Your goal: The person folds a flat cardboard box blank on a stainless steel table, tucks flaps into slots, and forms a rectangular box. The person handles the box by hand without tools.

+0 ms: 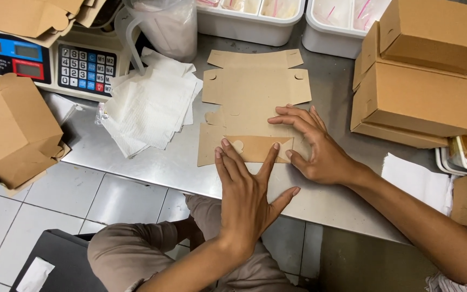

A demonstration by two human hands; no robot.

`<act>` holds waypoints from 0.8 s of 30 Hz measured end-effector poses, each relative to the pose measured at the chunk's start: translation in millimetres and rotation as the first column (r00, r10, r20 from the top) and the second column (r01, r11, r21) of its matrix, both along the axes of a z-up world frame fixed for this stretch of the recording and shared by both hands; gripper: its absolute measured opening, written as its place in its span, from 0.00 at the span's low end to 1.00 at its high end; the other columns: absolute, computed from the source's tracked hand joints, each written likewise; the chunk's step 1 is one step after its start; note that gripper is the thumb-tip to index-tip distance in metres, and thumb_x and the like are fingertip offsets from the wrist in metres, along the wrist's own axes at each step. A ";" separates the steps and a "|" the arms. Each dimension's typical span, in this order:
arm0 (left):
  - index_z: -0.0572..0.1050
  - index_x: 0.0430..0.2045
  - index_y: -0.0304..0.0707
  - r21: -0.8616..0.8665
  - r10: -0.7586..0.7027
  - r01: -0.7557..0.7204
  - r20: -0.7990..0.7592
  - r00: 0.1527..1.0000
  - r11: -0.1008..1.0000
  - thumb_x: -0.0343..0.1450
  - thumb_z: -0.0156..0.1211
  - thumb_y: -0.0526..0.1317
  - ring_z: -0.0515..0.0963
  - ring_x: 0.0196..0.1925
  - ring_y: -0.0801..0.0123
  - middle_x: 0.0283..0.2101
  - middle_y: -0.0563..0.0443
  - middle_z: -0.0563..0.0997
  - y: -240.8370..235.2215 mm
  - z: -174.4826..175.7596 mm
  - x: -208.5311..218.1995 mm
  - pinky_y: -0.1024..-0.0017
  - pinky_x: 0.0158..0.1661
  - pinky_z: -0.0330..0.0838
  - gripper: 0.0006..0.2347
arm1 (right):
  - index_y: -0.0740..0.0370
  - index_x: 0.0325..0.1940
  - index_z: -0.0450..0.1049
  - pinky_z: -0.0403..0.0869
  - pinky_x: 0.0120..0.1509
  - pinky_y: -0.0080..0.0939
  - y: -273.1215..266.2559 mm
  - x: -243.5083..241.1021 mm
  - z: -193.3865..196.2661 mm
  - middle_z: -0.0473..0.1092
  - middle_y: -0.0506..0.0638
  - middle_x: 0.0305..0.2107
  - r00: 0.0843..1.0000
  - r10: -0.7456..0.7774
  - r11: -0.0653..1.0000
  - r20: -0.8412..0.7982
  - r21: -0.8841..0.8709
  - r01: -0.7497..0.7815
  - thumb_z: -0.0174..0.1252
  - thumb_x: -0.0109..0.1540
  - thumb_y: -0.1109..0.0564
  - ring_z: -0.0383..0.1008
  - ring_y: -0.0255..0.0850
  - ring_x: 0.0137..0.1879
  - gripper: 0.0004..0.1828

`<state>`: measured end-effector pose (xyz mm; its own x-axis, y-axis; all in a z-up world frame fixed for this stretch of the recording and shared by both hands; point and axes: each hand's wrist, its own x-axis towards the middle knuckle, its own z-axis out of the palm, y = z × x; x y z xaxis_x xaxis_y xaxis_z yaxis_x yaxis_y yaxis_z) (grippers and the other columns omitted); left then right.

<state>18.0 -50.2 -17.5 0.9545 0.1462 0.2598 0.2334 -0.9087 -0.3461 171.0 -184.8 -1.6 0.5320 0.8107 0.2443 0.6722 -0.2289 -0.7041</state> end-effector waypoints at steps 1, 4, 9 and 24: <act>0.40 0.76 0.69 -0.003 -0.001 0.001 -0.002 1.000 1.000 0.67 0.19 0.79 0.66 0.69 0.26 0.65 0.06 0.62 0.1 0.4 0.1 0.43 0.70 0.52 0.41 | 0.50 0.70 0.65 0.30 0.83 0.67 0.6 -0.3 0.8 0.59 0.55 0.72 1.000 -0.001 1.000 -0.002 -0.003 0.001 0.54 0.58 0.63 0.51 0.51 0.82 0.34; 0.41 0.76 0.69 -0.012 0.003 -0.003 -0.025 1.000 1.000 0.67 0.17 0.79 0.65 0.70 0.27 0.65 0.07 0.63 0.4 1.3 0.9 0.43 0.70 0.52 0.41 | 0.50 0.69 0.66 0.31 0.83 0.66 2.3 0.0 1.8 0.59 0.55 0.71 0.999 -0.025 1.000 -0.028 -0.012 0.025 0.51 0.58 0.64 0.53 0.50 0.81 0.33; 0.45 0.76 0.69 -0.009 0.008 -0.008 -0.007 1.000 1.000 0.67 0.21 0.80 0.68 0.68 0.28 0.64 0.08 0.65 -0.4 9.1 -0.6 0.45 0.71 0.52 0.41 | 0.51 0.67 0.68 0.34 0.83 0.66 3.5 1.4 -1.4 0.62 0.54 0.70 0.998 -0.061 0.998 -0.031 0.010 0.061 0.47 0.65 0.60 0.55 0.49 0.80 0.25; 0.40 0.76 0.67 -0.027 0.003 -0.003 0.001 1.000 1.000 0.67 0.20 0.80 0.65 0.70 0.25 0.66 0.06 0.62 -0.3 1.4 0.2 0.43 0.70 0.52 0.42 | 0.48 0.62 0.71 0.38 0.82 0.64 7.5 0.9 -3.7 0.65 0.50 0.67 0.987 -0.159 0.987 0.007 -0.036 0.159 0.44 0.65 0.65 0.59 0.45 0.77 0.24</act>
